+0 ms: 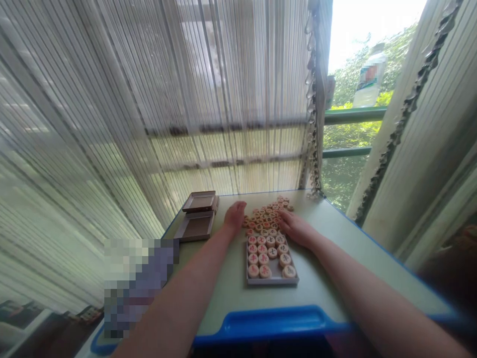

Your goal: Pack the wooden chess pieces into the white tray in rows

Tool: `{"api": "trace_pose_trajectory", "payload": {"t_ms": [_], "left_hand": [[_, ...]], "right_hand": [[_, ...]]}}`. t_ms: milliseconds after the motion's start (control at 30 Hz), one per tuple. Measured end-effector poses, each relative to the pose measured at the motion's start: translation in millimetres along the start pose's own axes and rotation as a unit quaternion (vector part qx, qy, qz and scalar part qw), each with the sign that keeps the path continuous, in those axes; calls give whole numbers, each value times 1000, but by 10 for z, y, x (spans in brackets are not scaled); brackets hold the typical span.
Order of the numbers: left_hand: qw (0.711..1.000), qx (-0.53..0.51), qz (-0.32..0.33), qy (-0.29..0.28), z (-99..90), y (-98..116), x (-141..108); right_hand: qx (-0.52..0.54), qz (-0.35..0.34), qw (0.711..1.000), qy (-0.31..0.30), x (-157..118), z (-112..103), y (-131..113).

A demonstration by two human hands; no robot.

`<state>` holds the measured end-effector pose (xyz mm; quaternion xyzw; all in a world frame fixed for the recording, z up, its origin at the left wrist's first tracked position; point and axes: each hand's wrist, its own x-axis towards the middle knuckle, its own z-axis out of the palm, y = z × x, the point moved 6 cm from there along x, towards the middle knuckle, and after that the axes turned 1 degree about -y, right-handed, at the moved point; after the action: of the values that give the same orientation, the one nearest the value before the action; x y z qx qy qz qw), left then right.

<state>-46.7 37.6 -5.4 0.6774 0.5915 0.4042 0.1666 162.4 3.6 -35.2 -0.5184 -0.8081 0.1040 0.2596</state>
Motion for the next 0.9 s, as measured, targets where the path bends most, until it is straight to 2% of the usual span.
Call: {"api": "trace_pose_trajectory", "payload": {"t_ms": [100, 200, 367, 433, 600, 800, 900], "left_hand": [[992, 83, 70, -65, 209, 211, 192], [982, 101, 102, -126, 452, 372, 365], [956, 119, 155, -220, 716, 485, 474], [948, 129, 175, -231, 723, 468, 476], [951, 112, 157, -242, 653, 381, 485], [953, 83, 151, -250, 677, 366, 481], [950, 64, 149, -265, 720, 339, 476]], "right_hand": [[-1, -16, 999, 28, 34, -9, 10], [-4, -39, 998, 39, 47, -28, -19], [3, -50, 998, 30, 45, -65, -80], [6, -45, 999, 30, 42, -79, -90], [18, -27, 999, 30, 43, -74, -55], [50, 54, 993, 93, 41, -125, 125], [61, 77, 988, 117, 21, -159, 140]]}}
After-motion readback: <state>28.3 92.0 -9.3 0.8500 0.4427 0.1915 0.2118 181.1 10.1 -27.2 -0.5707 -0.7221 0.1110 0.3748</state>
